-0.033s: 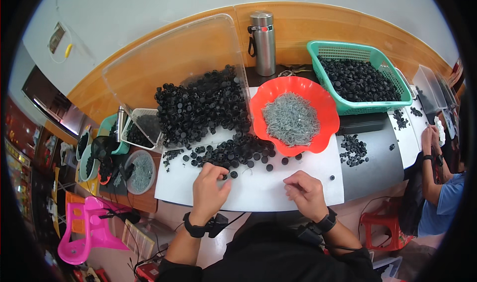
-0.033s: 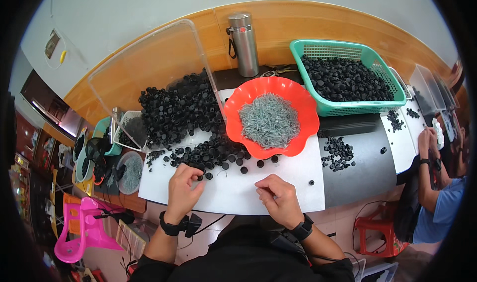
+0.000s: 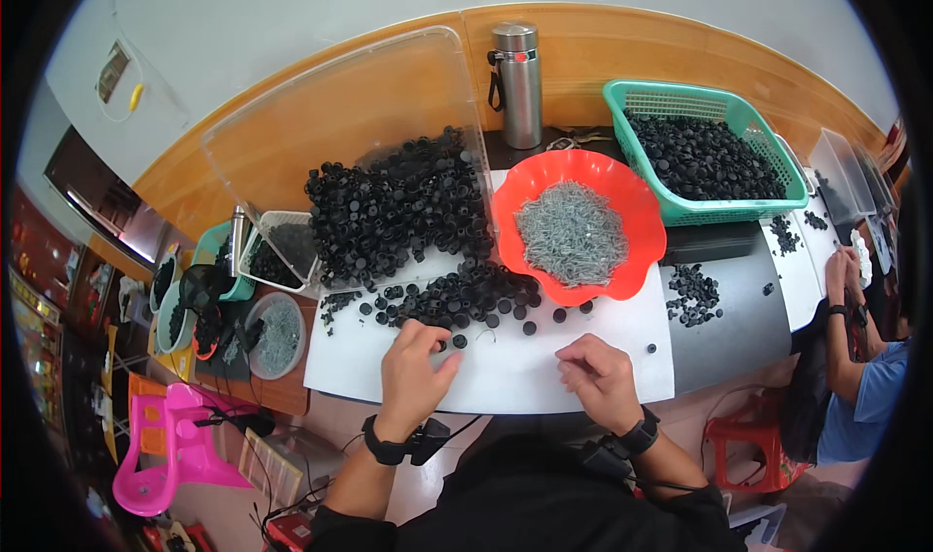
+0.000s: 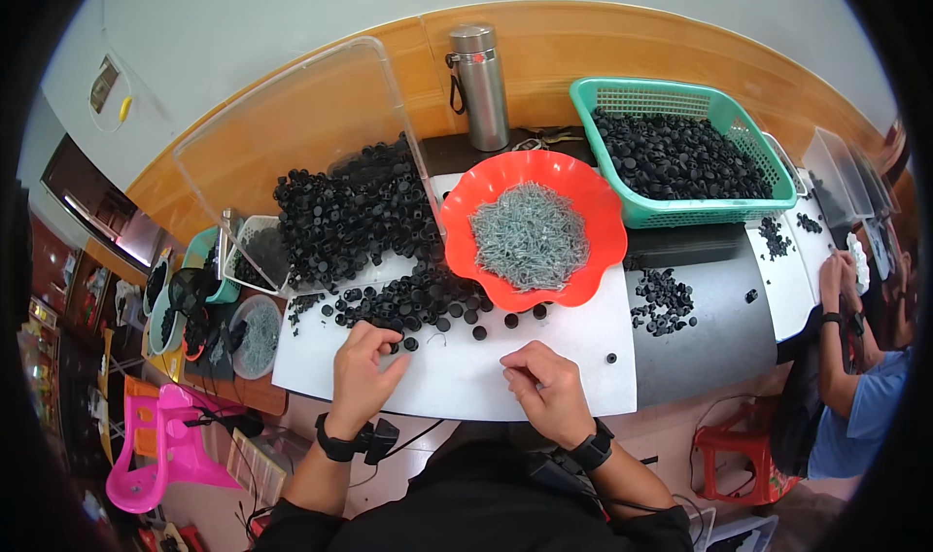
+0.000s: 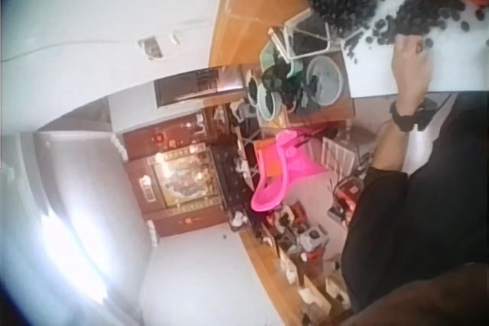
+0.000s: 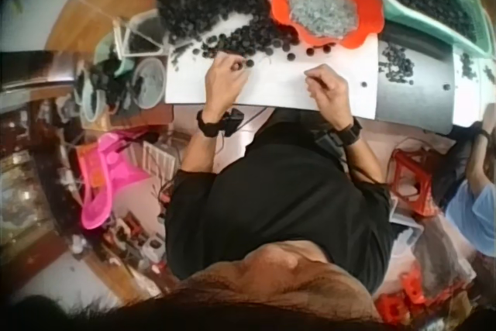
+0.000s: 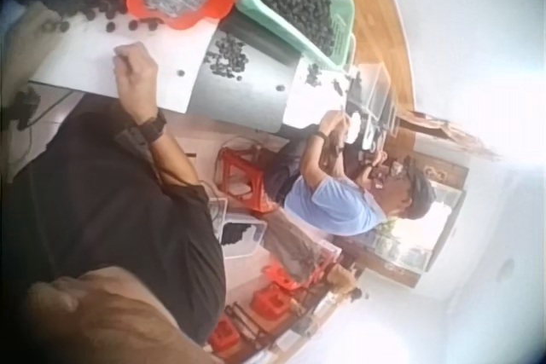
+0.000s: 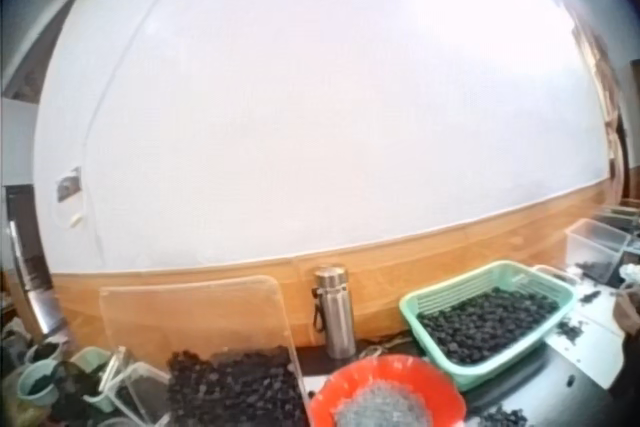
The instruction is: Inserting small metal pins into round black plastic components for assembly.
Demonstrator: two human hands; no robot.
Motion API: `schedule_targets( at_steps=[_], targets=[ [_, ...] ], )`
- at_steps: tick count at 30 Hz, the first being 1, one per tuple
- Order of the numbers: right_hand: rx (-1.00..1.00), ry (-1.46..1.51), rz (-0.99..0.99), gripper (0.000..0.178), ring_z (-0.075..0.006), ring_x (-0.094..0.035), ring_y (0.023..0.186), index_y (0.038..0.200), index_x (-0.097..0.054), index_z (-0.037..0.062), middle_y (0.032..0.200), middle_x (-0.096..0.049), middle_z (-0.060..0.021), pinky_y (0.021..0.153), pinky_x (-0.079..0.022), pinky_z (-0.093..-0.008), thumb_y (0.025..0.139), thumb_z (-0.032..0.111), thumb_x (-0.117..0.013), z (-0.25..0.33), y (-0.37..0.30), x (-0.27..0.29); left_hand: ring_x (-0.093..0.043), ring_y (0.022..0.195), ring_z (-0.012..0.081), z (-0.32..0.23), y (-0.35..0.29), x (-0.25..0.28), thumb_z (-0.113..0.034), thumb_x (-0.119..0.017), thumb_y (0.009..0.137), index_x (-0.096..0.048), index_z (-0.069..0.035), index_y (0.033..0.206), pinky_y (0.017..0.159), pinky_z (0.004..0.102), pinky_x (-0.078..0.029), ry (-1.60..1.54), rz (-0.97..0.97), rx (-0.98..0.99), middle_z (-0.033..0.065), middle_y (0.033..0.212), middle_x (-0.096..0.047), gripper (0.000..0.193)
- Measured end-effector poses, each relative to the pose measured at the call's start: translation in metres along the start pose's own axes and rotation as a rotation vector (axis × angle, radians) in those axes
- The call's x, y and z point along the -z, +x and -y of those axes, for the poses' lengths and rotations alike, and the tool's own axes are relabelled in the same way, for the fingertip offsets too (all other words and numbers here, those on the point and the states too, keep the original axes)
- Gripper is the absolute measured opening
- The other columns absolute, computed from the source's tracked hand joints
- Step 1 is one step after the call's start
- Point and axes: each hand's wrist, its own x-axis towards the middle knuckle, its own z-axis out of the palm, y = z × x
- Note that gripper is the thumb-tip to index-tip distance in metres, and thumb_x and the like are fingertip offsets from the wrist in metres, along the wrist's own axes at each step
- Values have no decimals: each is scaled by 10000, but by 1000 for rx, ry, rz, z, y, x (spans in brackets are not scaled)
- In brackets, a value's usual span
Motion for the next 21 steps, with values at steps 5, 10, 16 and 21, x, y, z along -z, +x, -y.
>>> schedule_targets(
  at_steps=[5,10,16,21],
  targets=[
    [34,-27,-11,110,-181,-563,603,878,-608,-37,757,-564,-110,540,-437,-260,770,-59,-601,-5,0,-3,-563,706,243,2,2,-14,-72,-733,656,-618,-56,857,612,349,-451,148,-70,-87,74,771,-521,233],
    [43,-49,-21,100,-181,-551,597,864,-606,-33,753,-563,-106,534,-428,-263,767,-57,-605,-2,0,-4,-574,714,245,-2,1,-13,-32,-724,648,-646,-59,843,608,331,-456,-31,-12,-36,77,791,-542,212],
    [58,-55,-40,106,-178,-557,603,865,-608,-35,753,-567,-104,536,-435,-258,763,-64,-610,1,1,-7,-579,730,234,1,3,-16,-11,-713,652,-643,-46,860,598,315,-463,-130,-21,-91,81,806,-557,222],
    [129,80,-35,128,-150,-583,647,890,-626,-37,786,-585,-85,560,-464,-240,765,-62,-636,6,9,-16,-575,687,194,-21,2,-15,17,-687,668,-614,-28,863,574,289,-463,-230,9,-138,68,810,-565,212]
  ],
)
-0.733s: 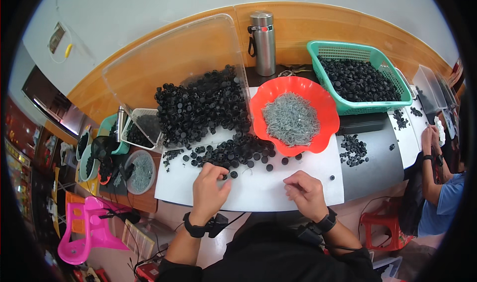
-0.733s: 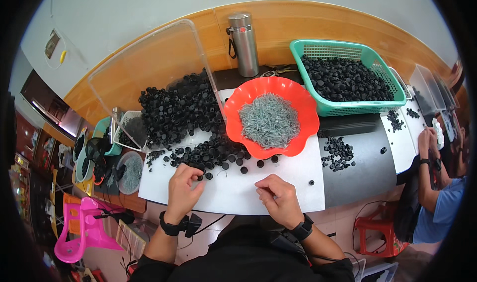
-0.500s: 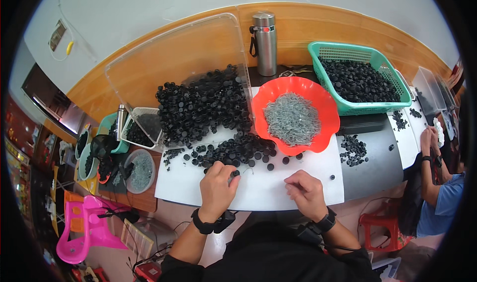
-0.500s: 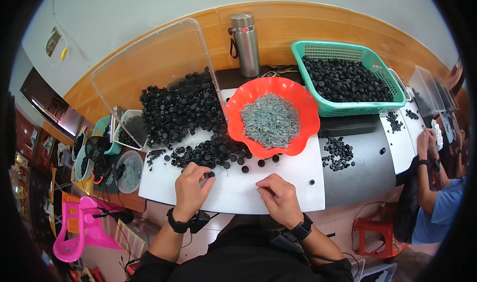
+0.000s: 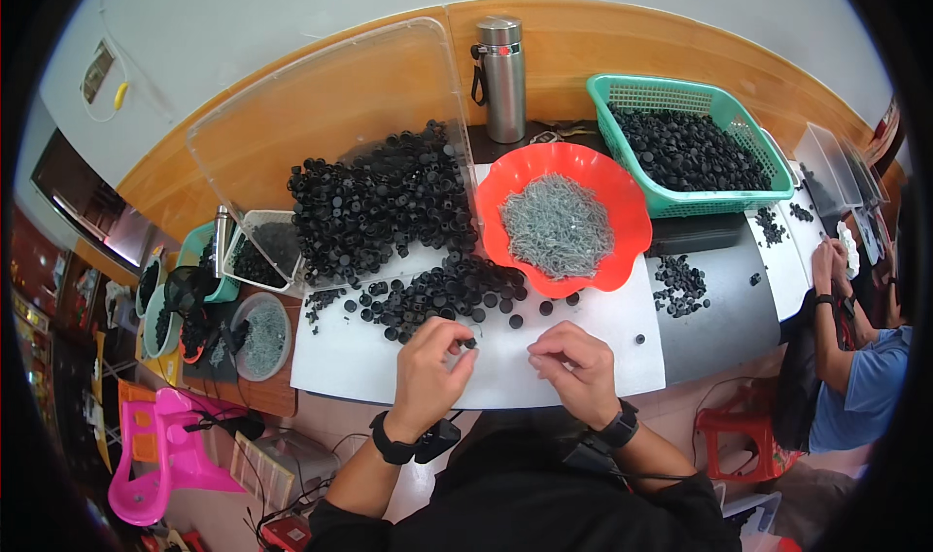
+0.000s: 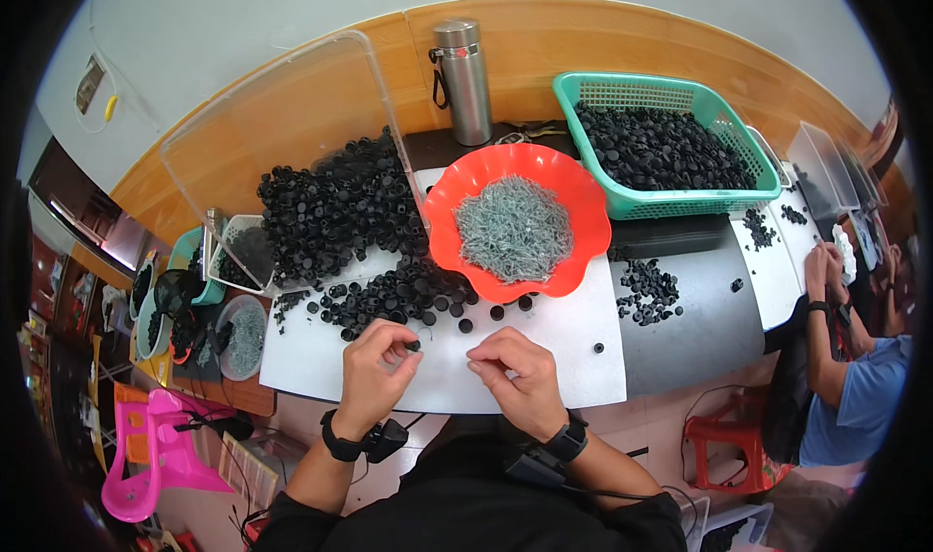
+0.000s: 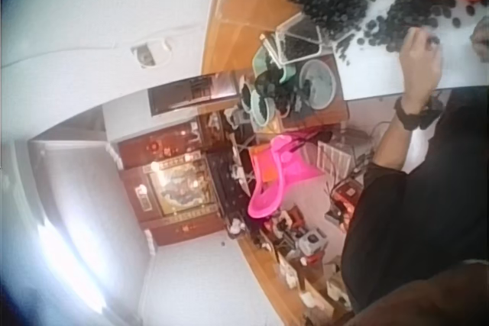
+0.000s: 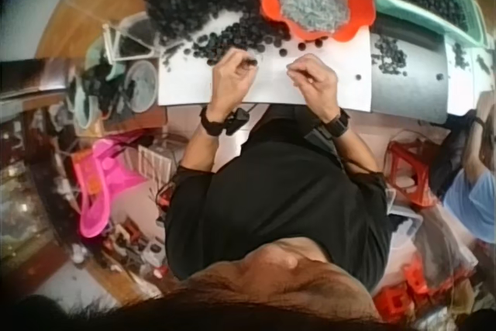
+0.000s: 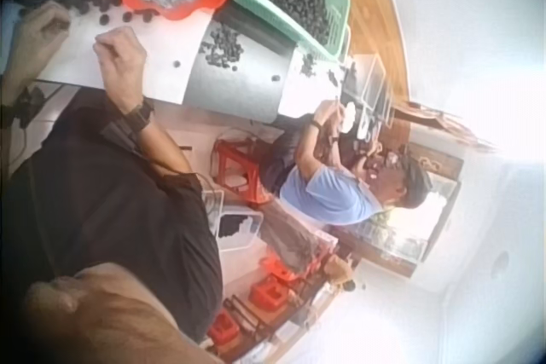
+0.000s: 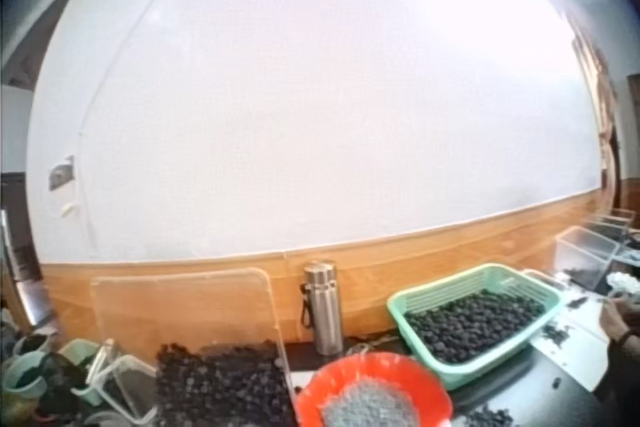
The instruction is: Inserting small metal pins into round black plastic components for assembly.
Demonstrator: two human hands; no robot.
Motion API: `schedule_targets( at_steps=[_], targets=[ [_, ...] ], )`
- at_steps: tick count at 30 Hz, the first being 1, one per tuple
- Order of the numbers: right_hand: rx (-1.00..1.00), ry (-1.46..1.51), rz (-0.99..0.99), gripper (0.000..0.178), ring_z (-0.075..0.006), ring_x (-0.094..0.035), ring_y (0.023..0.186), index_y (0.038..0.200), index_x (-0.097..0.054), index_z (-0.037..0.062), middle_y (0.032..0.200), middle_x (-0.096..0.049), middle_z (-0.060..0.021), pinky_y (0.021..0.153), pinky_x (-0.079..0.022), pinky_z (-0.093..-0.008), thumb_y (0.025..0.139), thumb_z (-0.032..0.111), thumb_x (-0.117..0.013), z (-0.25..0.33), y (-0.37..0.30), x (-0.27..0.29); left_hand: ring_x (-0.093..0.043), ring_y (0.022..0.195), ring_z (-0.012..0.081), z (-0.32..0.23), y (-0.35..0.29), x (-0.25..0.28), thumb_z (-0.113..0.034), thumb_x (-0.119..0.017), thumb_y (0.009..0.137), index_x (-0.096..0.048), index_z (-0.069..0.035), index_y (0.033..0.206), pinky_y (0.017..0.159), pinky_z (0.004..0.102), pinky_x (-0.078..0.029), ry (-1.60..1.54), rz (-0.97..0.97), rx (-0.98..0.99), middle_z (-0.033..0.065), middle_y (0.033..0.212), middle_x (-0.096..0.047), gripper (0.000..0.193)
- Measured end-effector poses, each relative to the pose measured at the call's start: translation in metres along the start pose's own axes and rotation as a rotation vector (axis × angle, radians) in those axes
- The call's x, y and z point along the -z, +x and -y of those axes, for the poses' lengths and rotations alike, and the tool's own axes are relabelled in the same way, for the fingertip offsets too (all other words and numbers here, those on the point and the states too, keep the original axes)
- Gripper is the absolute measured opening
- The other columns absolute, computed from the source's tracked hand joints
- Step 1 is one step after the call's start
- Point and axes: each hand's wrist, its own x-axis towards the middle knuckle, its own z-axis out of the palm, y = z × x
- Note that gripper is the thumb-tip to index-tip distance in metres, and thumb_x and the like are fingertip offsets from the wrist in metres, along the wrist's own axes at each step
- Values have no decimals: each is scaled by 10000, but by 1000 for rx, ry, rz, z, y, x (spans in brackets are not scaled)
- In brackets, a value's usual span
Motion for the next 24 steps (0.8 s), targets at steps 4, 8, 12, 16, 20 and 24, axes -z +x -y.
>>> schedule_targets(
  at_steps=[4,8,12,16,20,24],
  targets=[
    [-150,262,-27,120,-135,-579,656,888,-633,-26,814,-586,-76,558,-463,-244,771,-51,-646,5,3,-13,-563,621,145,-13,-2,-10,20,-677,681,-597,-14,854,555,251,-457,-127,96,-25,62,785,-560,194],
    [-65,261,-41,113,-136,-573,673,884,-635,-15,829,-584,-76,563,-465,-250,775,-44,-650,-5,4,-16,-539,574,107,-20,-4,-18,30,-696,688,-598,4,848,529,223,-446,-218,96,-40,51,750,-553,189],
    [61,50,-2,112,-127,-585,672,869,-630,-28,834,-585,-87,575,-468,-226,766,-66,-650,-2,4,-14,-530,569,90,-19,-7,-21,36,-703,693,-600,11,842,523,215,-442,-234,89,-40,44,737,-551,183],
    [146,-69,-23,116,-160,-591,663,855,-632,-14,803,-594,-93,569,-459,-244,750,-52,-663,1,5,-13,-530,571,88,-20,-9,-22,32,-709,698,-604,12,834,521,213,-441,-247,86,-26,43,732,-556,173],
    [245,-150,-43,110,-218,-591,647,852,-621,-7,782,-580,-107,566,-473,-279,756,-56,-642,5,5,-14,-530,567,88,-21,-9,-23,26,-715,698,-614,9,833,522,213,-444,-249,68,-17,43,723,-562,170],
    [328,-218,-19,110,-233,-598,663,850,-623,-3,785,-581,-105,569,-479,-287,757,-58,-636,1,5,-13,-534,566,90,-25,-8,-23,25,-717,696,-621,8,838,523,212,-446,-234,64,-9,44,719,-564,172]
  ],
)
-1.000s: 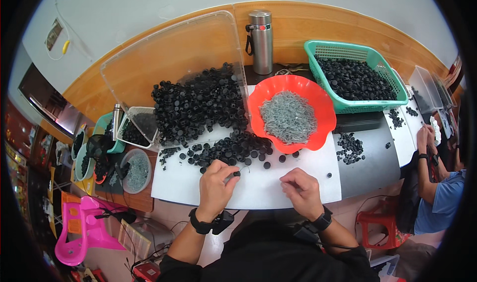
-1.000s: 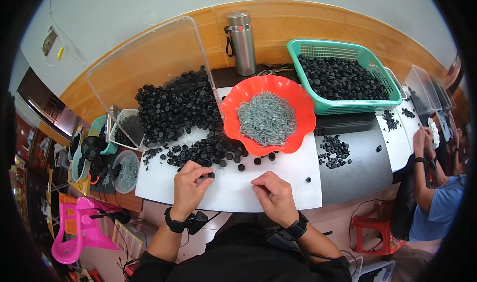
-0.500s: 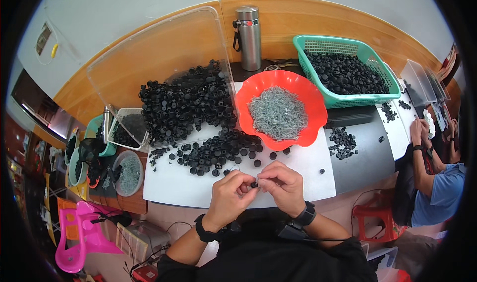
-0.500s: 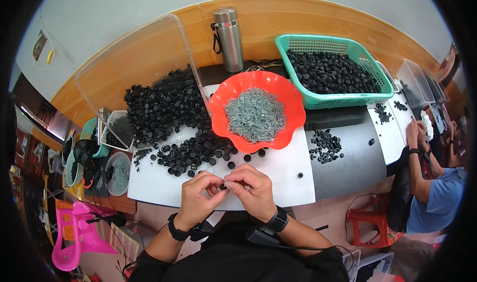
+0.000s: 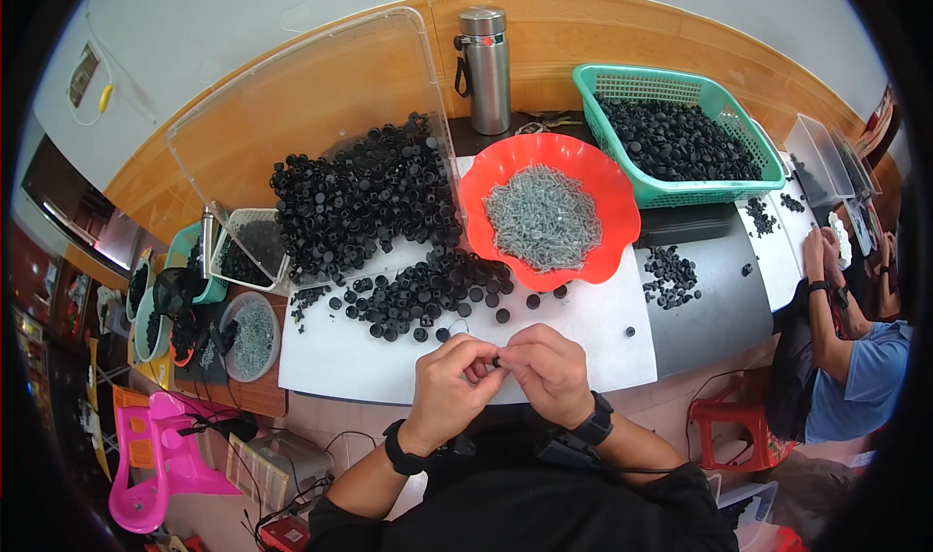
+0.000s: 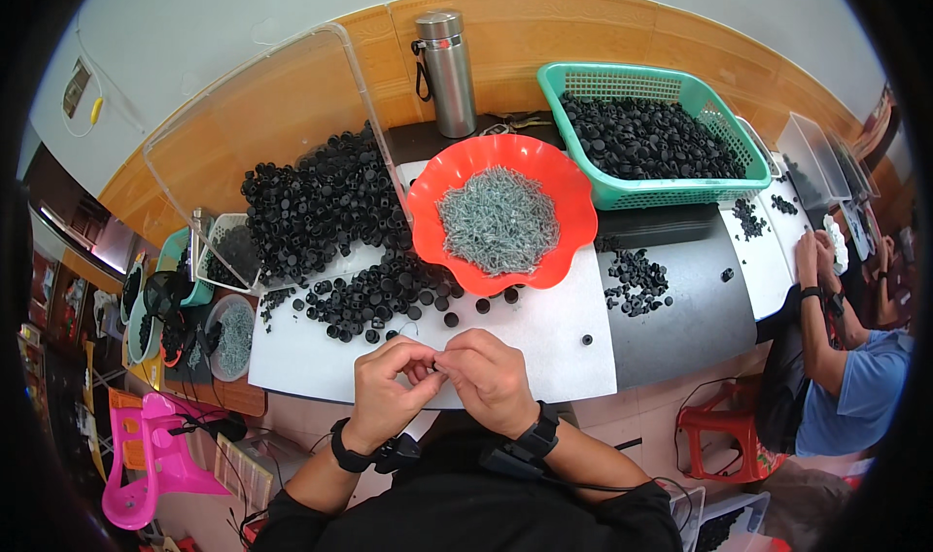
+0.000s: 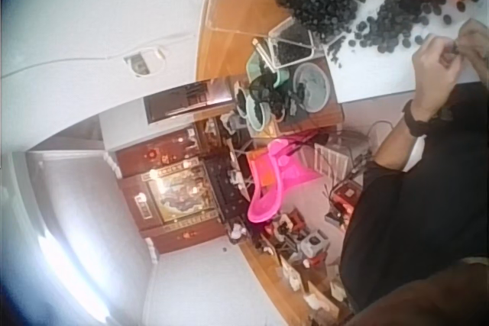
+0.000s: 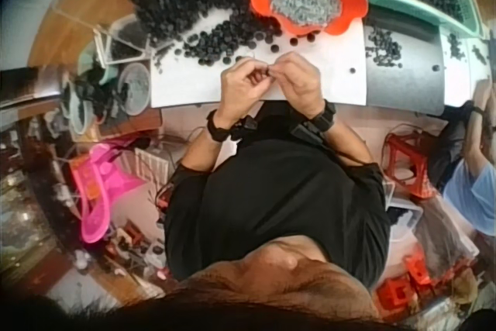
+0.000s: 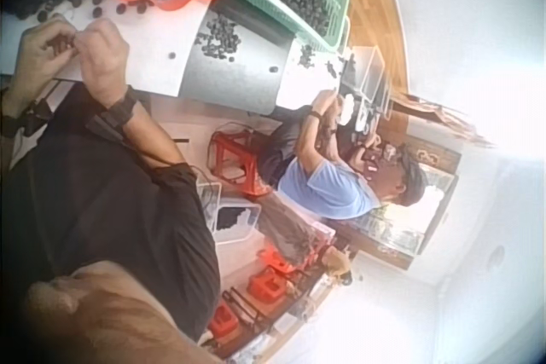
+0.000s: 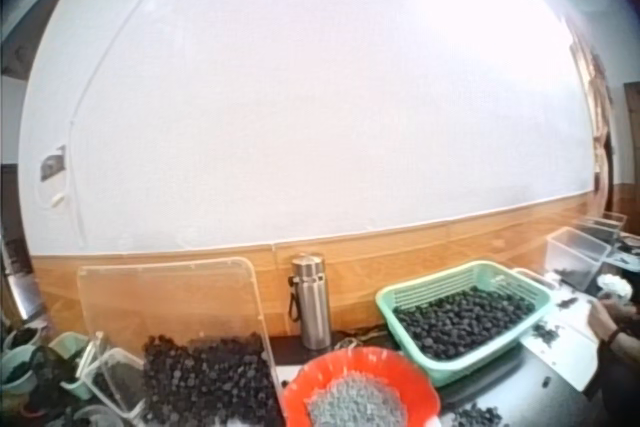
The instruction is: Inserting small metal pins into round black plastic components for assembly.
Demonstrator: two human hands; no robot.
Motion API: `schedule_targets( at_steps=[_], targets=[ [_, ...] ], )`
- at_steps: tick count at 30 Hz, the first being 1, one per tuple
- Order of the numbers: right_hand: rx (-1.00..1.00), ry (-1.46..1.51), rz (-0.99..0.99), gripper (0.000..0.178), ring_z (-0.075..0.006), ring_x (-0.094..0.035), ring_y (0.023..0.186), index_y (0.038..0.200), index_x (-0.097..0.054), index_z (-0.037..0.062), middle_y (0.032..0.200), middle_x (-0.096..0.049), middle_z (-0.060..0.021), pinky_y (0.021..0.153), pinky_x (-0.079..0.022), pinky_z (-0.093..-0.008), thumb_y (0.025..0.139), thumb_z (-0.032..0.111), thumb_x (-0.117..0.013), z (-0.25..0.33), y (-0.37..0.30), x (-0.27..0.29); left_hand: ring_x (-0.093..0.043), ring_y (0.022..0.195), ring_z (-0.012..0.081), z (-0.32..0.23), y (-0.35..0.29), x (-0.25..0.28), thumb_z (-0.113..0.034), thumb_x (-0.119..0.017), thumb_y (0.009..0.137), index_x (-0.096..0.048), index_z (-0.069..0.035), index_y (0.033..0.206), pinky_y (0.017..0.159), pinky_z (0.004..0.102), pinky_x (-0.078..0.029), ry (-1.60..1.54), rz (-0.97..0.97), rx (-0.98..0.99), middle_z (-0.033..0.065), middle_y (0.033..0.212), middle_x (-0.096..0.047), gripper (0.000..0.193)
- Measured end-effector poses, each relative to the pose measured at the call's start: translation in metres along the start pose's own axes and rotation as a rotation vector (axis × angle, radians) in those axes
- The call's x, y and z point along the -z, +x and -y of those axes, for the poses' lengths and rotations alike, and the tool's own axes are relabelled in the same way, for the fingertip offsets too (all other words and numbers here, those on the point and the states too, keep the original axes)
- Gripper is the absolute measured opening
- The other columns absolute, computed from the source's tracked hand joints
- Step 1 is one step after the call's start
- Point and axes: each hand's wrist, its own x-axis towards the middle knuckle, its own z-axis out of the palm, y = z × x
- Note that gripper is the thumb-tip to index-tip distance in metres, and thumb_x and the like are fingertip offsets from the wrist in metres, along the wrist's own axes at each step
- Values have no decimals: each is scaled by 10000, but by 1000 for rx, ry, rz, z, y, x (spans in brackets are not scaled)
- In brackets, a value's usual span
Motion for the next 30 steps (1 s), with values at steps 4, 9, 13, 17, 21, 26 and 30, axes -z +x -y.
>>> schedule_targets(
  at_steps=[4,9,13,17,21,26,30],
  targets=[
    [45,-5,58,166,-217,-602,693,915,-610,-6,837,-582,-112,573,-481,-290,760,-63,-628,1,3,4,-539,588,88,7,-2,0,25,-719,702,-629,3,858,543,215,-451,-98,-19,53,40,724,-566,181],
    [-250,322,-58,304,-166,-603,752,1036,-562,-7,956,-573,-126,616,-502,-276,750,-59,-650,3,-11,-1,-551,688,79,9,0,2,39,-721,713,-641,-2,882,621,211,-455,-437,-43,134,23,765,-582,192],
    [-245,354,-77,273,-161,-605,749,981,-587,-5,932,-586,-113,629,-504,-257,729,-61,-674,5,-14,-6,-561,743,96,12,-6,-5,54,-707,733,-633,12,902,676,223,-461,-865,-9,342,42,834,-601,189],
    [-174,251,-60,203,-151,-606,716,889,-610,-8,878,-594,-98,622,-500,-243,710,-67,-686,9,-11,-2,-584,760,135,16,-11,-3,37,-686,765,-619,40,946,695,254,-487,-1042,75,449,86,906,-617,193],
    [-191,252,-93,185,-138,-604,691,862,-610,-10,869,-591,-98,609,-496,-237,705,-62,-691,6,-12,0,-584,752,143,15,-12,-4,14,-663,798,-620,46,987,681,259,-487,-1036,98,427,93,905,-617,197],
    [-256,303,-52,181,-134,-600,679,857,-609,-12,870,-584,-95,602,-493,-232,703,-38,-700,5,-14,0,-587,758,153,20,-14,-3,-4,-611,847,-643,56,939,654,257,-475,-974,75,401,115,916,-622,114],
    [-236,200,-6,178,-138,-597,676,854,-607,-15,865,-582,-98,594,-495,-233,707,-30,-707,11,-11,1,-588,740,146,21,-14,-5,12,-608,843,-651,54,917,643,253,-473,-996,50,417,106,884,-627,96]
  ],
)
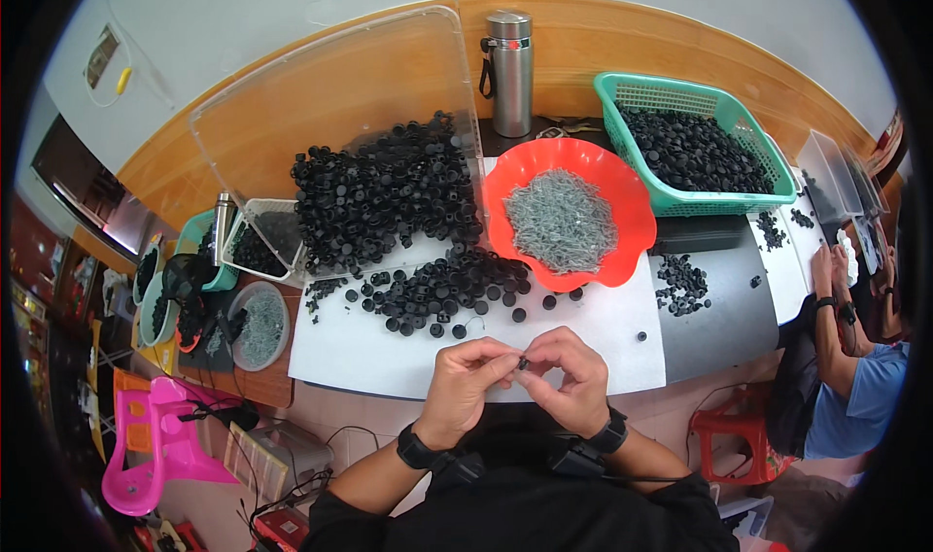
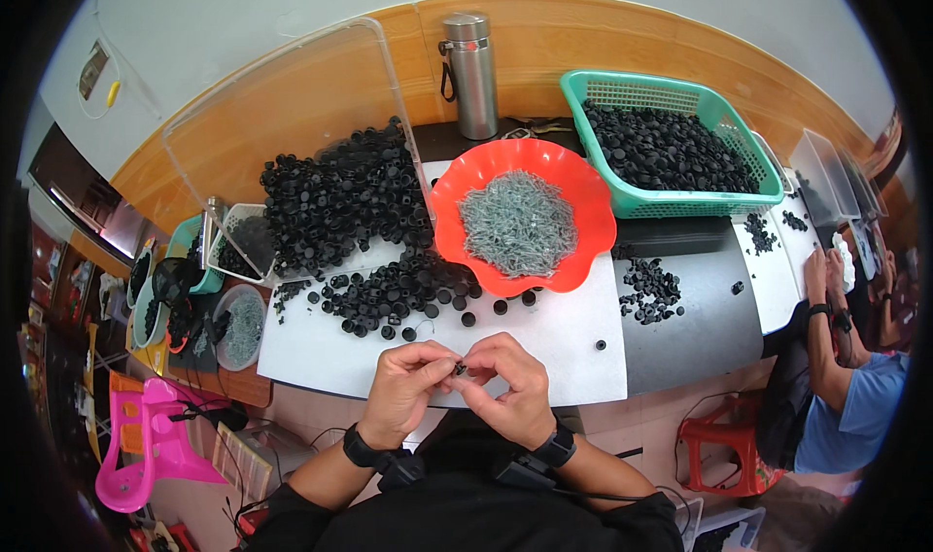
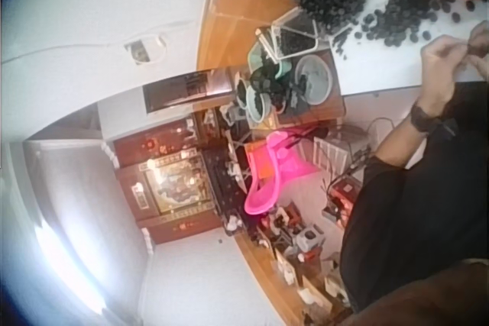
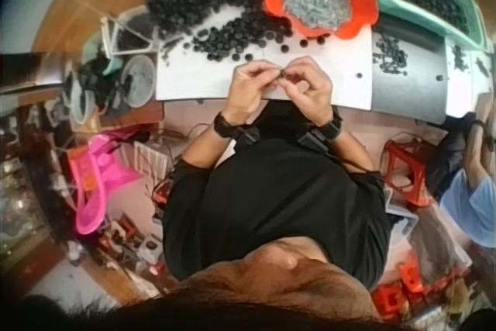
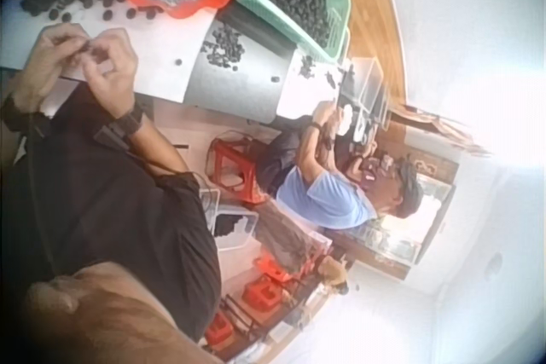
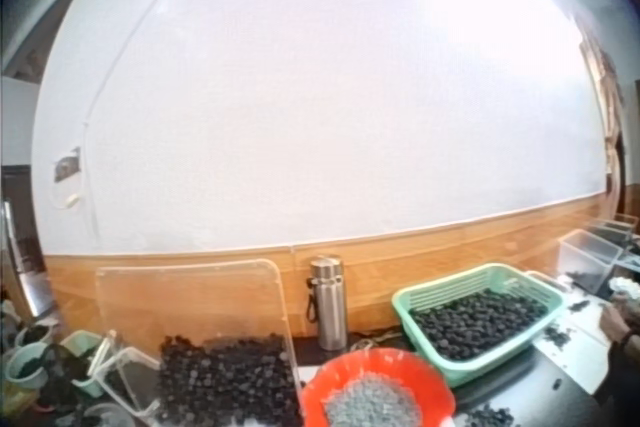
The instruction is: Inserting small metal pins into round black plastic components for assembly.
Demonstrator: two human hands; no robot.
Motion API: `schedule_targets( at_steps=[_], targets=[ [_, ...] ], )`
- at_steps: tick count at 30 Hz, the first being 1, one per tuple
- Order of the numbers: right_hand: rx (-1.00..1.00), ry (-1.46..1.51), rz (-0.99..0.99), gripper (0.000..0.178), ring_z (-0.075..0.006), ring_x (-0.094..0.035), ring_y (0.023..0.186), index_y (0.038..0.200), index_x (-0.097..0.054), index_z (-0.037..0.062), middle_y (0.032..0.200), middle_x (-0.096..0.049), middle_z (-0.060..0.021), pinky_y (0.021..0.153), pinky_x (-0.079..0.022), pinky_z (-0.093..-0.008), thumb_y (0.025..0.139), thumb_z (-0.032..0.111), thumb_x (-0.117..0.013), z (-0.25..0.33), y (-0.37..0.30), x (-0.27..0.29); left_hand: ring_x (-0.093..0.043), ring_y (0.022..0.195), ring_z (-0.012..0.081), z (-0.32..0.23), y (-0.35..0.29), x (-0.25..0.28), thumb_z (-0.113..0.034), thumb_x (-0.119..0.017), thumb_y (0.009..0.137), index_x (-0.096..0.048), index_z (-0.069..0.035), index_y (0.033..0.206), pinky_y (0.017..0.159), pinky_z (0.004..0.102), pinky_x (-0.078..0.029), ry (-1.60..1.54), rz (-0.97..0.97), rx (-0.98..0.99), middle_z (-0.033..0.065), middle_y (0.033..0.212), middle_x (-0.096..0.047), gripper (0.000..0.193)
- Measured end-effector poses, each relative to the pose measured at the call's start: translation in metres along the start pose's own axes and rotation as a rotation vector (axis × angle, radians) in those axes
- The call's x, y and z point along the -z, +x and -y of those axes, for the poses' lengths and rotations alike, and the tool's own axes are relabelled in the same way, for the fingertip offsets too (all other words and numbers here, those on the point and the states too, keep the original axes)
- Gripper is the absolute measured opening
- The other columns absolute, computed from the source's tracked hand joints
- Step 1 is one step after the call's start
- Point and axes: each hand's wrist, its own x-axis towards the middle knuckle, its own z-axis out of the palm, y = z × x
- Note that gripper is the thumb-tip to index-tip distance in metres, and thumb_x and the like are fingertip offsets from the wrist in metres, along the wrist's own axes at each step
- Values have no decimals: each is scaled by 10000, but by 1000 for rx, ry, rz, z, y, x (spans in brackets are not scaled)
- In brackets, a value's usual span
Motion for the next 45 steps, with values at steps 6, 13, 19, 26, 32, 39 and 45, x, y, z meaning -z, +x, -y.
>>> schedule_targets(
  at_steps=[6,13,19,26,32,39,45],
  targets=[
    [35,-57,-62,176,-160,-604,680,848,-601,-23,860,-585,-109,594,-506,-246,719,-13,-721,0,2,3,-580,690,128,-1,2,-15,24,-618,831,-651,50,920,622,245,-469,-50,-131,50,85,834,-628,99],
    [8,-44,-37,166,-157,-608,699,849,-603,-30,856,-587,-114,608,-509,-246,720,-33,-708,1,1,3,-577,705,124,7,2,-4,25,-618,831,-646,43,966,630,237,-472,91,-22,-96,82,847,-624,139],
    [-142,221,-85,158,-130,-599,727,861,-606,-33,879,-588,-102,629,-503,-231,730,-60,-689,-8,-5,9,-535,647,89,-26,-6,3,-16,-704,751,-654,-3,992,560,226,-422,741,-277,-266,45,800,-589,247],
    [-230,266,-93,156,-118,-590,722,892,-601,-32,878,-581,-95,625,-496,-219,753,-64,-666,-7,-4,14,-546,654,224,-32,6,25,-75,-745,655,-642,-19,918,575,327,-432,1628,-275,-484,78,746,-526,288],
    [-62,77,44,151,-139,-598,716,920,-605,-15,921,-616,-102,624,-493,-238,777,-31,-651,0,5,14,-598,702,220,-32,8,11,-33,-713,670,-598,-15,884,594,312,-474,1497,-188,-488,86,795,-566,243],
    [-13,71,75,169,-187,-636,807,941,-610,-18,977,-656,-145,682,-507,-255,777,-25,-652,4,5,9,-645,729,146,-25,3,-15,27,-667,739,-572,17,955,649,248,-521,965,-32,-309,100,843,-633,236],
    [14,114,143,150,-187,-630,811,924,-608,-25,958,-662,-147,691,-502,-273,782,-13,-654,3,7,27,-642,760,149,-30,2,-14,27,-588,844,-600,46,1055,692,255,-530,334,0,-8,98,846,-644,212]
  ],
)
